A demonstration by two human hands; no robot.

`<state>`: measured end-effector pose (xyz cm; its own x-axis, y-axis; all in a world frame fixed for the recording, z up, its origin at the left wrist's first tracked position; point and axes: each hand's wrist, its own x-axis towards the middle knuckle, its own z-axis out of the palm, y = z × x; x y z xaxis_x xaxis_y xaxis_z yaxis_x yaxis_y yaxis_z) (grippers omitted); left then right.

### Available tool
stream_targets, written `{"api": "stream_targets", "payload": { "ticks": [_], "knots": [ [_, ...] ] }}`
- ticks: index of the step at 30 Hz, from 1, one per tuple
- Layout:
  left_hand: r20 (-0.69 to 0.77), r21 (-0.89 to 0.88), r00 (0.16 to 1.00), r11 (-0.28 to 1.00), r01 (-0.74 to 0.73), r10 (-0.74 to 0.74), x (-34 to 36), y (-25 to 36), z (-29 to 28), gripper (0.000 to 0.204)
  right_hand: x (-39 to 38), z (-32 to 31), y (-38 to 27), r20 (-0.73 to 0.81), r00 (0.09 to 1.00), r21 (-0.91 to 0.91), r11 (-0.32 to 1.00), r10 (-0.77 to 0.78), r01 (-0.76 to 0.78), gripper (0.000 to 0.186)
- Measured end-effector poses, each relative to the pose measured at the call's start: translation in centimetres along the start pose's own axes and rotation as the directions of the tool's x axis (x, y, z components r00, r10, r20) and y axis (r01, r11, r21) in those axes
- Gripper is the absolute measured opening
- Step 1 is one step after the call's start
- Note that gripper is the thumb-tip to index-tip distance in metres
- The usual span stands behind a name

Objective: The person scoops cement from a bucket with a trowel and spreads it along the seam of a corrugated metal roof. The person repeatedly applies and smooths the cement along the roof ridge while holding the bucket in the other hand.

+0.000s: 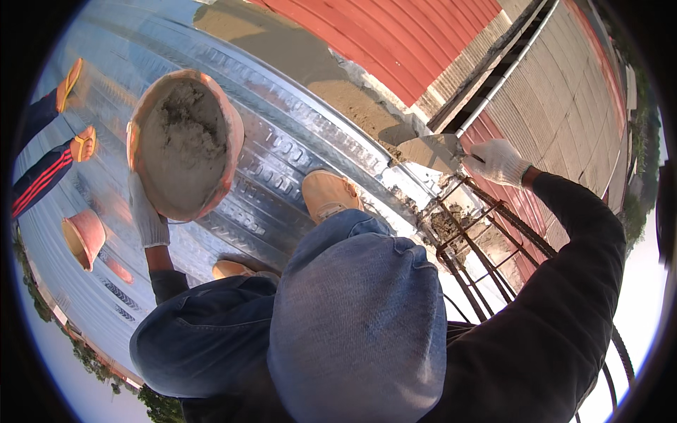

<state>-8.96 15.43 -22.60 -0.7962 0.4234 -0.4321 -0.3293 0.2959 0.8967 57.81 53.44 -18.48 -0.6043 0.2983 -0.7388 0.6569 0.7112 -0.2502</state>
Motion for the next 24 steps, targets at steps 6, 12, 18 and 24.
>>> {"api": "stream_targets", "payload": {
  "ticks": [6,12,18,24],
  "knots": [
    [0.046,-0.051,0.999,0.999,0.02,-0.017,0.3,-0.2,-0.2,0.056,-0.2,0.4,-4.4,0.312,0.946,0.187,0.982,-0.085,0.027,0.049],
    [0.017,0.006,1.0,1.0,0.003,-0.003,1.0,-0.3,-1.3,0.059,1.5,1.0,-4.7,0.357,0.927,0.201,0.979,-0.115,0.044,0.056],
    [-0.012,-0.023,0.997,0.997,0.075,-0.075,-0.4,0.0,1.2,0.065,0.8,-1.8,-3.7,0.317,0.948,0.153,0.988,-0.022,-0.028,0.054],
    [0.018,0.032,0.999,0.999,0.044,-0.044,-0.2,0.6,-0.3,0.066,2.4,-2.6,-5.0,-0.055,0.996,-0.077,0.995,-0.072,0.068,0.04]
  ]
}}
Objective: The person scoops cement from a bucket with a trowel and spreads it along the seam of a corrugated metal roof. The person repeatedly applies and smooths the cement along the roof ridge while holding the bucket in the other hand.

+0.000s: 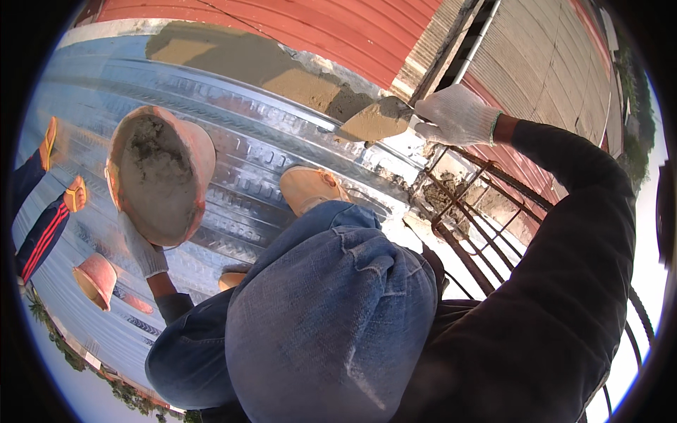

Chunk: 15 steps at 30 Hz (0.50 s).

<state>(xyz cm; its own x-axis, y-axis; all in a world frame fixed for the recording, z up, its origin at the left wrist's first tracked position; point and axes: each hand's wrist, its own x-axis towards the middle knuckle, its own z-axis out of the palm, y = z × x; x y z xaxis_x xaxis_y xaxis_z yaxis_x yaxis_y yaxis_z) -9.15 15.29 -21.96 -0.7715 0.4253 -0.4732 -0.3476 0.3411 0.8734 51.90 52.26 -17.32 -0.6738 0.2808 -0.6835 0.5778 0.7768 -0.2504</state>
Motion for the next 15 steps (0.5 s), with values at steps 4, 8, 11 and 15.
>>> {"api": "stream_targets", "payload": {
  "ticks": [4,8,11,15],
  "knots": [
    [-0.099,0.016,0.995,1.0,0.008,-0.006,-0.2,0.3,1.1,0.068,-0.5,0.4,0.0,-0.198,0.971,-0.168,0.981,-0.132,0.099,0.04],
    [-0.036,0.033,0.999,0.999,-0.028,0.029,-0.5,0.3,0.8,0.071,-0.7,0.3,-0.6,-0.074,0.974,-0.316,0.932,-0.213,0.179,0.03],
    [-0.03,0.021,0.999,1.0,-0.019,0.02,0.0,0.1,0.0,0.072,-0.7,-0.2,-2.7,0.132,0.983,-0.457,0.873,-0.126,0.173,0.02],
    [-0.037,0.013,0.999,1.0,0.007,-0.007,-0.2,0.1,0.9,0.073,-2.0,0.2,-3.4,0.22,0.974,-0.523,0.836,-0.055,0.165,0.011]
  ]
}}
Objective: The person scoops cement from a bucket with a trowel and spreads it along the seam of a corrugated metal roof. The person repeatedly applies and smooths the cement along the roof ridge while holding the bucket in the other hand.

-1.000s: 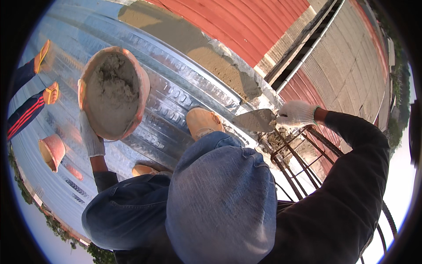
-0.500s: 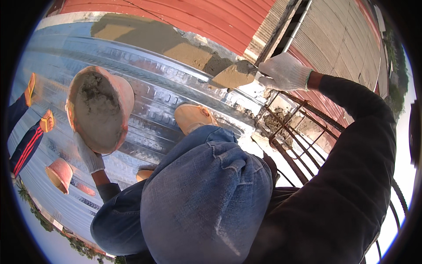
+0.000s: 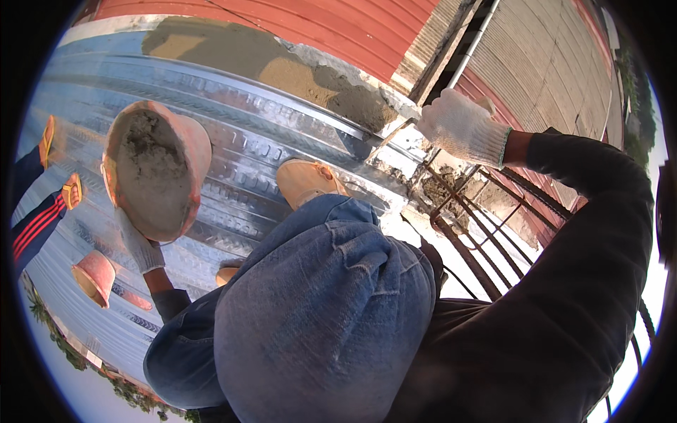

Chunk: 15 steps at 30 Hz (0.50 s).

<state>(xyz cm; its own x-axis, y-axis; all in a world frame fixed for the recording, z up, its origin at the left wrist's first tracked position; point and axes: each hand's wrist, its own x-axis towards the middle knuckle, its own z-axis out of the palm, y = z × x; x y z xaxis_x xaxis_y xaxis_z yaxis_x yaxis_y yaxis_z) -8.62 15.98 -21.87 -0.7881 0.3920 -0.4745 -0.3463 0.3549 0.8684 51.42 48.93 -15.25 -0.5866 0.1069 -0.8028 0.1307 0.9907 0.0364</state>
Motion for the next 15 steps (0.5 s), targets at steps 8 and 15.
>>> {"api": "stream_targets", "payload": {
  "ticks": [8,15],
  "knots": [
    [0.037,0.01,0.998,0.999,-0.045,0.044,1.6,-0.9,-2.0,0.069,-2.1,1.0,-0.6,0.058,0.998,-0.058,0.998,-0.033,0.037,0.008],
    [0.06,-0.005,0.998,1.0,-0.02,0.021,0.5,-0.4,0.5,0.071,-1.1,3.8,0.2,-0.122,0.988,-0.05,0.995,-0.097,0.091,0.008]
  ]
}}
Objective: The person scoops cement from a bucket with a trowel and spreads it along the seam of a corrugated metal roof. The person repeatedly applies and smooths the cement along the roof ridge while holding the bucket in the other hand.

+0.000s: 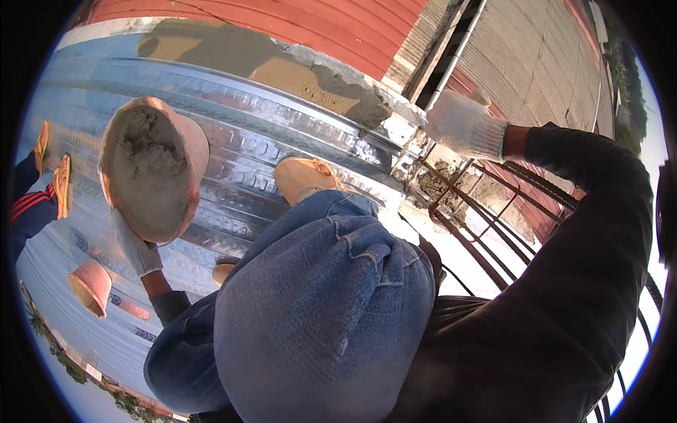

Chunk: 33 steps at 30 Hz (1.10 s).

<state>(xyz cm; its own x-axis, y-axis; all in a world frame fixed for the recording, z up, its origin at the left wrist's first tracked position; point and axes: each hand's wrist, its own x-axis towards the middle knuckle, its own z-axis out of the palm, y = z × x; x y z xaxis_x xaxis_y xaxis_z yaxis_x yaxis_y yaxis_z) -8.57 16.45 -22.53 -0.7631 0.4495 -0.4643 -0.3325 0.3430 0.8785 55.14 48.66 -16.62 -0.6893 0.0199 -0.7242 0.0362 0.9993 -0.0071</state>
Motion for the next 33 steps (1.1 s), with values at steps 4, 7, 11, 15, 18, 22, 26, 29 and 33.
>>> {"api": "stream_targets", "payload": {
  "ticks": [4,7,11,15,18,22,26,29,33],
  "knots": [
    [-0.001,-0.031,1.0,0.999,0.005,-0.005,-0.2,0.3,-0.3,0.071,-0.5,-1.7,0.8,-0.084,0.995,0.033,0.998,0.06,-0.057,0.012],
    [0.021,-0.075,0.999,0.996,-0.037,0.039,-0.2,-0.4,-1.2,0.065,-0.7,-5.4,2.9,-0.267,0.961,0.16,0.986,0.077,-0.034,0.022],
    [0.035,-0.122,0.996,0.99,-0.074,0.079,-0.8,-0.1,1.3,0.051,0.2,-8.8,4.0,-0.516,0.848,0.29,0.956,0.121,0.04,0.026],
    [-0.01,-0.066,0.986,0.984,-0.168,0.168,-3.8,2.2,2.8,0.039,4.7,-17.4,2.4,-0.524,0.827,0.289,0.956,0.204,-0.053,0.028],
    [-0.05,0.014,0.978,0.979,-0.202,0.202,-6.4,3.4,3.9,0.031,7.5,-24.6,0.7,-0.546,0.798,0.284,0.953,0.256,-0.111,0.03],
    [-0.035,0.109,0.975,0.971,-0.212,0.217,-9.1,4.3,4.8,0.027,10.0,-30.0,-0.8,-0.675,0.69,0.304,0.951,0.259,-0.06,0.033],
    [0.0,0.013,0.985,0.985,-0.175,0.175,-11.1,5.7,7.3,0.029,10.3,-32.2,-1.6,-0.576,0.772,0.309,0.946,0.27,-0.1,0.032],
    [0.015,0.016,0.992,0.992,-0.129,0.128,-11.7,6.6,7.2,0.032,8.9,-32.5,-3.0,-0.408,0.858,0.38,0.912,0.313,-0.152,0.03],
    [-0.043,0.043,0.992,0.993,-0.114,0.115,-12.5,7.0,6.6,0.034,9.0,-32.7,-4.7,-0.142,0.937,0.433,0.871,0.319,-0.231,0.03]
  ]
}}
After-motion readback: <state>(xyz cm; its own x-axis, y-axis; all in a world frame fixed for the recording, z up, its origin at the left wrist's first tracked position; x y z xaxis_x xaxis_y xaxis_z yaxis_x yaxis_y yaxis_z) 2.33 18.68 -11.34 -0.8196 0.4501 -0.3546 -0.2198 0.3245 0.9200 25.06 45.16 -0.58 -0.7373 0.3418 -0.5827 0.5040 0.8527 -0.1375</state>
